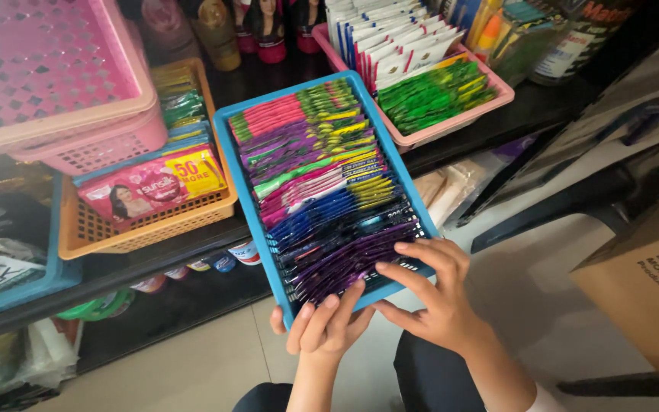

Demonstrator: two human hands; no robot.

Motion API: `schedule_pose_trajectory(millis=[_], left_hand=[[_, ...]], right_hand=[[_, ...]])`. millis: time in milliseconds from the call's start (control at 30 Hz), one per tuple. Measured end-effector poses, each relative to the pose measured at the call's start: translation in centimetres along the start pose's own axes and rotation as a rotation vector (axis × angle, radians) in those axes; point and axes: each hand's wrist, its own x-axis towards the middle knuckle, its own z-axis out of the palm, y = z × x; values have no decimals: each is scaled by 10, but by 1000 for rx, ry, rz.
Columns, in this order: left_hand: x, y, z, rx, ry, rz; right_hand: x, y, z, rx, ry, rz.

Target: Organizing various consumer goods including diaper packs, medicine boxes, and shampoo sachets on storage shelves.

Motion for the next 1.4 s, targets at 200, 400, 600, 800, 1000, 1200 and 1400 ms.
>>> schedule_pose_trajectory(millis=[200, 400, 600, 800, 1000, 1200, 1400], left_hand=[[-6, -1, 7, -50, 65, 0], [-1, -3, 5, -45, 66, 42], [7, 0, 5, -2, 59, 48], [3, 1, 10, 23, 115, 94], [2, 1, 9, 11, 98, 90], [1, 2, 5, 2, 70, 47], [1, 1, 8, -2, 105, 60]], right_hand=[[-6, 4, -1, 14, 17, -28], [-9, 5, -1, 14, 19, -53], [-14, 9, -3, 1, 42, -102], [-18, 10, 1, 60, 102, -107], [-13, 8, 4, 23, 66, -30], [-17, 10, 7, 51, 93, -91], [-14, 8, 7, 44, 85, -41]])
